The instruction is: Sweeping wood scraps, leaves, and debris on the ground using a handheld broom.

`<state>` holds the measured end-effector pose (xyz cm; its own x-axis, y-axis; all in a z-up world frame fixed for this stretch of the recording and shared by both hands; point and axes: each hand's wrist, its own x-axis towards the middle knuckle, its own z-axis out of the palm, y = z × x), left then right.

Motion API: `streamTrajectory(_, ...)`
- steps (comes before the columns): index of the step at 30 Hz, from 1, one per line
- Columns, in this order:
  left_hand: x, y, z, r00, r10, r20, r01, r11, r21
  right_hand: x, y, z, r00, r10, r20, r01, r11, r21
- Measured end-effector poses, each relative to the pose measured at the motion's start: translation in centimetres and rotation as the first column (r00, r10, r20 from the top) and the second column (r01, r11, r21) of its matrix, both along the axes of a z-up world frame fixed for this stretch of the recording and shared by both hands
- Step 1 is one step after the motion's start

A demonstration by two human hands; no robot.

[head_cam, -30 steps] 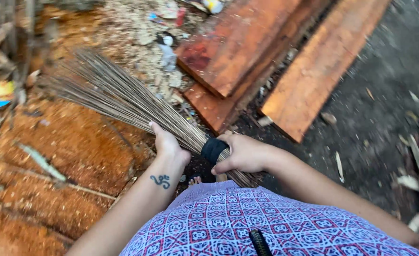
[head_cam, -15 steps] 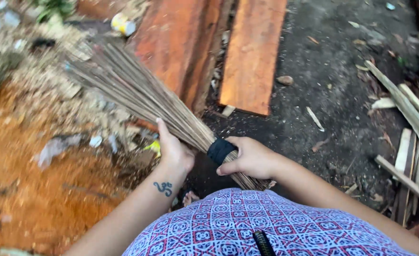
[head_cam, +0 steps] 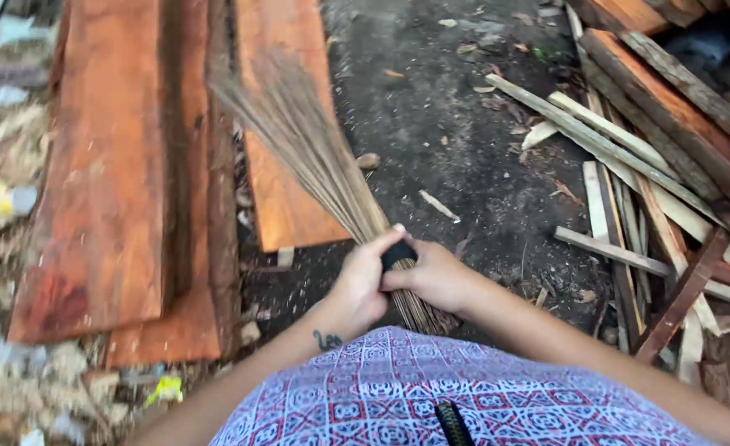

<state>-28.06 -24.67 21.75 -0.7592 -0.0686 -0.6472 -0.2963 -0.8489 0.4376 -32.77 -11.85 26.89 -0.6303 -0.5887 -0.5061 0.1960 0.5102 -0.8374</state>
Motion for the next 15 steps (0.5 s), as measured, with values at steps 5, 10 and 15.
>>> streamTrajectory(5,-7.8,2.4,1.4,0.984,-0.165,0.059,0.168,0.985,-0.035,-6.6,2.7,-0.9,0.977,-0.203,0.071,0.203,0.979,0.010)
streamTrajectory(10,-18.7,4.0,-0.5,0.945,-0.320,0.070,0.320,0.947,0.008,-16.5,4.7,-3.1,0.944,-0.300,0.134,0.295,0.954,0.060)
streamTrajectory(15,-34.2,4.8,-1.8,0.949,-0.288,0.132,0.294,0.955,-0.033,-30.4,6.0,-5.8,0.913,-0.387,0.127,0.382,0.922,0.063)
